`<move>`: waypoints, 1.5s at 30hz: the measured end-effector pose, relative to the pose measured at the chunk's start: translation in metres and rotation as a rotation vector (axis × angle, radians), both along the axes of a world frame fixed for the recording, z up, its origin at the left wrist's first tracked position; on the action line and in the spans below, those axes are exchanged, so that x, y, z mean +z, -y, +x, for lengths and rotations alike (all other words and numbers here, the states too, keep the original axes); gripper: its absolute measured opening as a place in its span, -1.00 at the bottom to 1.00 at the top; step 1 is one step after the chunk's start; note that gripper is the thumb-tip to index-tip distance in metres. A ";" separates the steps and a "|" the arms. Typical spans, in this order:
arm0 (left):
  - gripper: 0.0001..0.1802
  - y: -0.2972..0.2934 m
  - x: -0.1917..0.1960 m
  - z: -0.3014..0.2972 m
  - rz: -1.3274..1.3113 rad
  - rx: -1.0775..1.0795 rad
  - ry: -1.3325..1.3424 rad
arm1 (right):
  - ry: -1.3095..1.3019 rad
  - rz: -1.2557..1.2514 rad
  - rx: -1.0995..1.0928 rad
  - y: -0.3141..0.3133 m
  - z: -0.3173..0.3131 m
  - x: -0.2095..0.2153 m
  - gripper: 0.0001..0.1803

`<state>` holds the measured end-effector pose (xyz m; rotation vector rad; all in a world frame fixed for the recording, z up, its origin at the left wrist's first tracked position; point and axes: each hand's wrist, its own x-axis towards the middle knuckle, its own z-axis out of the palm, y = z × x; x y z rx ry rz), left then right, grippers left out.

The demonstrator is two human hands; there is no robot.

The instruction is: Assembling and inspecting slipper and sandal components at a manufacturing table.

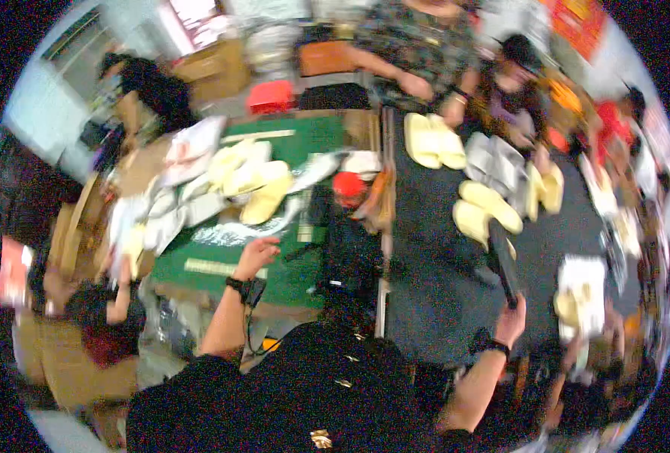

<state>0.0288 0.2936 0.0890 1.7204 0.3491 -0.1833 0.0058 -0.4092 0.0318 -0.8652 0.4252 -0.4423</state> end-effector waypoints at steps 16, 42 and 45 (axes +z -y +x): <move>-0.50 0.268 0.083 0.068 -0.371 -1.077 0.076 | -0.311 -0.395 0.131 -0.075 -0.108 0.201 -0.83; -0.07 0.374 -0.043 0.071 0.440 -0.884 0.362 | -0.497 -0.527 0.332 -0.141 -0.095 0.025 -0.75; -0.08 0.367 -0.036 0.065 0.247 -0.877 0.165 | -0.499 -0.506 0.297 -0.131 -0.100 0.021 -0.74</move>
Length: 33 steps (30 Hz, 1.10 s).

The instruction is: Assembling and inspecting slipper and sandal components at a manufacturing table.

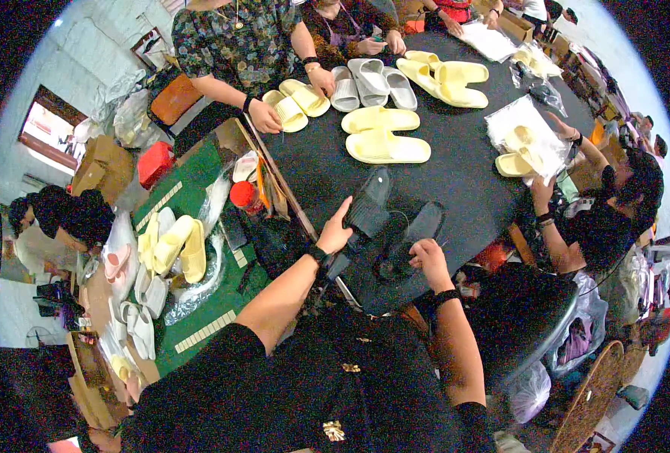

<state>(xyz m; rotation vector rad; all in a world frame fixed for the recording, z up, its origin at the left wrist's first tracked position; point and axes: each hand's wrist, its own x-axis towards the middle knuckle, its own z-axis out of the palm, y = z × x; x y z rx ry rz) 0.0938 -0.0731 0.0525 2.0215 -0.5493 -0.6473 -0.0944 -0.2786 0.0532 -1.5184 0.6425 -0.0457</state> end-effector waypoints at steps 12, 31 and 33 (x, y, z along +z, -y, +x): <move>0.05 -0.027 -0.059 -0.016 -0.243 -0.227 -0.173 | 0.159 -0.138 -0.218 0.010 0.010 0.081 -0.73; -0.61 0.013 0.091 -0.019 -0.198 -0.209 0.201 | 0.148 -0.073 -0.014 0.027 0.031 0.138 -0.73; -0.61 0.023 0.105 -0.023 -0.245 -0.223 0.158 | 0.105 -0.070 0.093 0.013 0.041 0.139 -0.71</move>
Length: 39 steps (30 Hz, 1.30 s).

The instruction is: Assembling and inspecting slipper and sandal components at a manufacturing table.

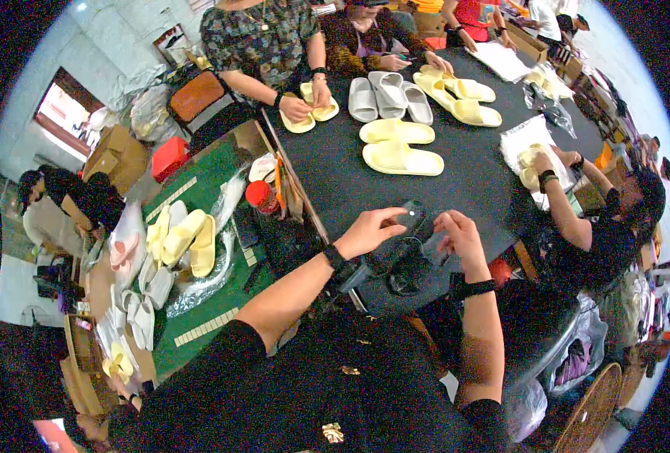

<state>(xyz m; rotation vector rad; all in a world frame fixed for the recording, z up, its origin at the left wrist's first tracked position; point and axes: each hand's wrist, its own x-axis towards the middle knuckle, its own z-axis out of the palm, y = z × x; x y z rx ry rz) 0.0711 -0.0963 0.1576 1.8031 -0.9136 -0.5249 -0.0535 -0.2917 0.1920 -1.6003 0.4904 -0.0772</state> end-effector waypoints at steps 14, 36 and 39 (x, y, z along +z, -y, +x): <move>-0.86 -0.003 -0.002 0.017 -0.125 0.120 -0.097 | 0.371 -0.973 0.203 0.003 0.009 -0.052 -0.77; -0.67 -0.003 -0.064 0.032 -0.126 0.183 -0.387 | 0.098 -0.292 0.034 0.066 0.010 -0.020 -0.80; -0.69 -0.023 -0.069 0.028 -0.116 0.172 -0.366 | 0.059 -0.297 0.010 0.073 0.013 -0.018 -0.81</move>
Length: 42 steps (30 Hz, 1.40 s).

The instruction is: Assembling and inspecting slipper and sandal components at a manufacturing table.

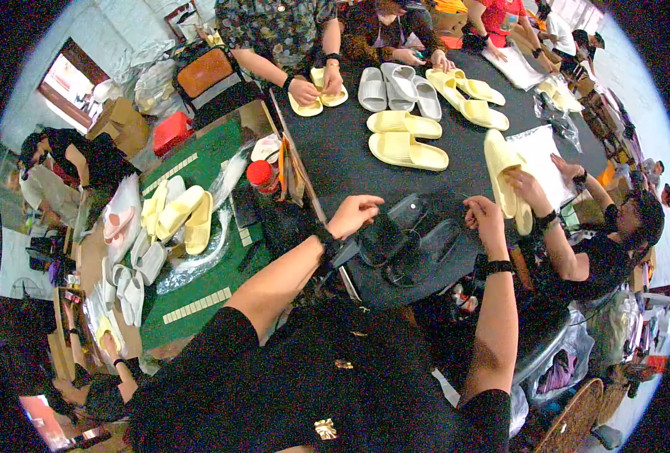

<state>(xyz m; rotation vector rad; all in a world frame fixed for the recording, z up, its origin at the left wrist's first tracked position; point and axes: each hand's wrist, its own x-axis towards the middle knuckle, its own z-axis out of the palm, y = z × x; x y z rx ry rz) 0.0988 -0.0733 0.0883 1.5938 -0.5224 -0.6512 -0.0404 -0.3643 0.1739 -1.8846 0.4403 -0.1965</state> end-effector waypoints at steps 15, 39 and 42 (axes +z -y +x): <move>-0.78 -0.085 -0.007 -0.052 0.180 -0.096 -0.024 | -0.149 0.007 -0.043 0.041 0.011 -0.043 -0.82; -0.81 -0.107 -0.025 -0.074 0.208 -0.016 -0.159 | -0.367 -0.027 0.075 0.030 0.013 -0.095 -0.81; -0.81 -0.107 -0.021 -0.073 0.232 -0.037 -0.136 | -0.382 -0.019 0.071 0.027 0.010 -0.097 -0.81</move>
